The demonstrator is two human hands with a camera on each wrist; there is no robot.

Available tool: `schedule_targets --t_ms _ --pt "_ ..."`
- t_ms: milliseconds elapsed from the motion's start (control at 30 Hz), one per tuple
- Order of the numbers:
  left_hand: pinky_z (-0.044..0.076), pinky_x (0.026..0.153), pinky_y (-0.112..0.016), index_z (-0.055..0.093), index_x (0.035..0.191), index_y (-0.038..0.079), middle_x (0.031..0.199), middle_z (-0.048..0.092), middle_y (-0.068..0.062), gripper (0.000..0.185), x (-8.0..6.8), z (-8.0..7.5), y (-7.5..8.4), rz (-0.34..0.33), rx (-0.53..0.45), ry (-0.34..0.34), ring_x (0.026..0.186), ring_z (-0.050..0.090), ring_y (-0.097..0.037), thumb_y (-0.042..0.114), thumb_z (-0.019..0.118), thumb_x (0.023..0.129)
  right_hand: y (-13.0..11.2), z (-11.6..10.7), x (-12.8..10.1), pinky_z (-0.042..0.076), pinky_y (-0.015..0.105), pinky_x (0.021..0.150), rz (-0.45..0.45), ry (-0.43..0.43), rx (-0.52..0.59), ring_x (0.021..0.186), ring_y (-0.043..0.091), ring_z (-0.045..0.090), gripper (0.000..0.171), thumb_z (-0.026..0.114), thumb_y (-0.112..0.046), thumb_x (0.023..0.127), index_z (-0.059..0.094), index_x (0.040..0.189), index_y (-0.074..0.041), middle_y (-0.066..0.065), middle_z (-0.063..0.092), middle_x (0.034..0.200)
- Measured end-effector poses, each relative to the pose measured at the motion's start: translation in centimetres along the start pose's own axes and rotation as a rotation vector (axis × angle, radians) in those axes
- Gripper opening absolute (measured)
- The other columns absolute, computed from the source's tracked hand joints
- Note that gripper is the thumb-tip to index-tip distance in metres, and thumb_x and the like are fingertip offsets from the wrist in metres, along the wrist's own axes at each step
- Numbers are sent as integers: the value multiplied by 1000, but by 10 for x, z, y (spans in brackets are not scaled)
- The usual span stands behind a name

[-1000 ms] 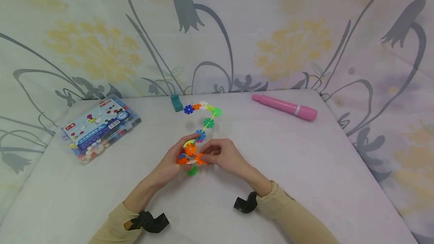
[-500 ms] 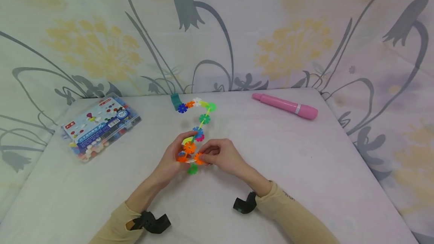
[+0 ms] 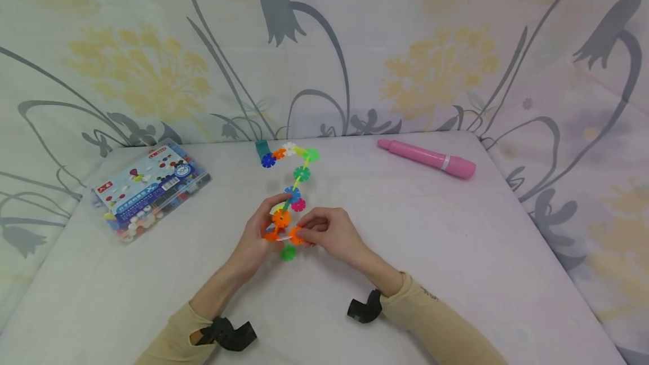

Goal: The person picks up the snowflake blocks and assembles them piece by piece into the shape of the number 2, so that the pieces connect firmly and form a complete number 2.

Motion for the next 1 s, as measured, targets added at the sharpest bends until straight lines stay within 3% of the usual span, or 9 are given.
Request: schedule_targets --t_ms 100,333,433,567,667,800,1000 --pt "46 85 -31 48 144 23 156 38 1 93 0 1 0 1 -10 2 123 39 -28 -22 48 63 0 -1 -1 60 41 67 8 8 14 70 23 71 15 75 -12 89 73 102 -4 9 74 87" --pt "46 77 -27 48 144 19 155 39 -3 94 0 5 -2 17 -34 -9 121 39 -30 -23 47 60 0 -3 -1 60 41 68 28 -8 34 70 25 71 16 76 -13 89 74 101 -4 10 74 86" --pt "49 80 -27 48 144 21 156 37 -1 96 0 4 -5 -10 -53 0 128 36 -30 -23 48 59 0 -2 0 61 40 68 38 -35 39 71 30 71 16 76 -13 89 73 101 -3 11 74 85" --pt "50 92 -35 47 145 22 158 34 0 97 2 2 -7 -27 -74 -8 137 31 -32 -22 49 59 0 -2 1 60 39 68 47 -47 36 72 36 69 15 75 -14 89 72 101 -4 10 73 85" --pt "42 101 -41 45 147 18 159 33 -3 93 1 2 -5 -7 -98 -23 136 31 -34 -18 47 61 0 -2 0 59 38 67 56 -38 34 73 35 69 17 75 -15 90 72 102 -4 10 73 86" --pt "35 102 -44 44 148 16 159 33 -4 84 0 2 -3 12 -133 -27 133 32 -34 -11 47 68 -1 -2 -1 58 37 67 62 -30 34 74 34 69 19 75 -17 90 73 105 -4 9 74 88" --pt "33 110 -51 45 147 15 158 35 -5 71 1 1 -5 8 -150 -6 138 32 -32 -6 53 79 -2 -1 -2 59 38 67 59 -27 40 73 32 69 20 75 -17 90 74 106 -4 10 74 88"
Point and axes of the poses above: each hand's wrist, its own x-axis towards the middle knuckle, its own z-axis out of the palm, y = z × x, the point moved 7 cm from there along x, towards the middle knuckle
